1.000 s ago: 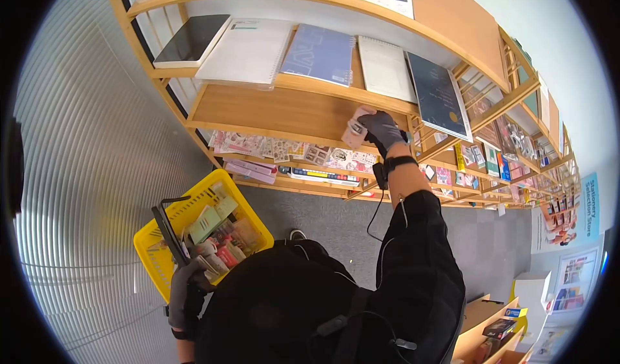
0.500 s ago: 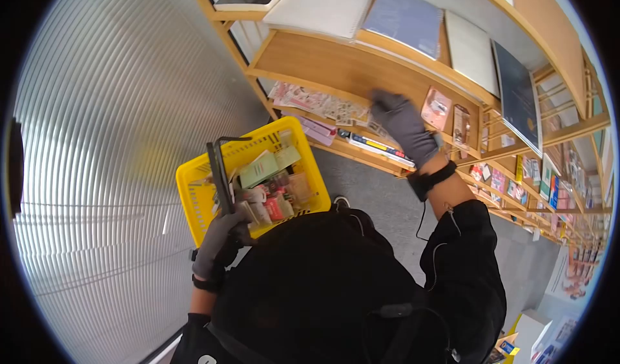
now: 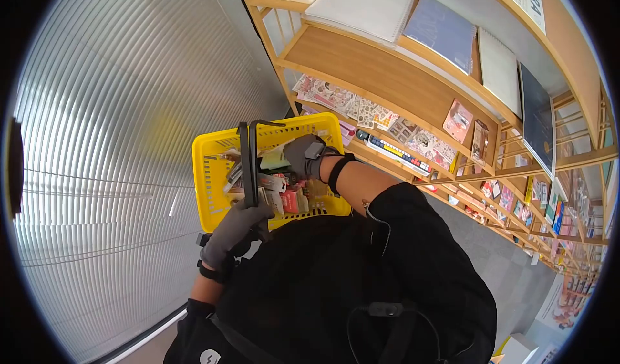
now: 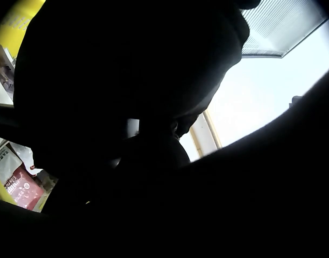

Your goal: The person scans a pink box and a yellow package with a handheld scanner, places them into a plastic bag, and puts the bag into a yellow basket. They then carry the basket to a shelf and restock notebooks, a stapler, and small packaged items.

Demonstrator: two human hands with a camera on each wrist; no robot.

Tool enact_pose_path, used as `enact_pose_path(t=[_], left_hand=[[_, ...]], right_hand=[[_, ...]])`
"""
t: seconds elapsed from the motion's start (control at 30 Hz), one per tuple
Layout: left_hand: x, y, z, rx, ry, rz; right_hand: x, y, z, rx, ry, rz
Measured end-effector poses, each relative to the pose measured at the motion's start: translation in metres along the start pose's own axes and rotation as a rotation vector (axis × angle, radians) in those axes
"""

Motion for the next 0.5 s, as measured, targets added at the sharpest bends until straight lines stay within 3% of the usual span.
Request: enact_pose_path(t=[0.1, 0.2, 0.33, 0.5], left_hand=[[0.0, 0.001, 0.002, -0.018, 0.002, 0.028], [-0.001, -0.002, 0.001, -0.025, -0.02, 0.106], [0.002, -0.005, 0.0, -0.08, -0.041, 0.22], [0.005, 0.0, -0.001, -0.106, -0.055, 0.219]], right_hand=[[-0.012, 0.002, 0.012, 0.006, -0.154, 0.012], [-0.024, 0.014, 0.015, 0.067, -0.036, -0.227], [-0.053, 0.011, 0.052, -0.003, 0.139, -0.232], [-0.072, -0.002, 0.089, 0.041, 0.058, -0.229]])
Point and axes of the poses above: each hand's wrist, its own z-axis away from the middle knuckle, its own x-axis out of the palm, y = z × x, the point moved 10 cm from there along -z, towards the middle knuckle, and after that the axes turned 2 degrees about y, right-handed, at the moved point
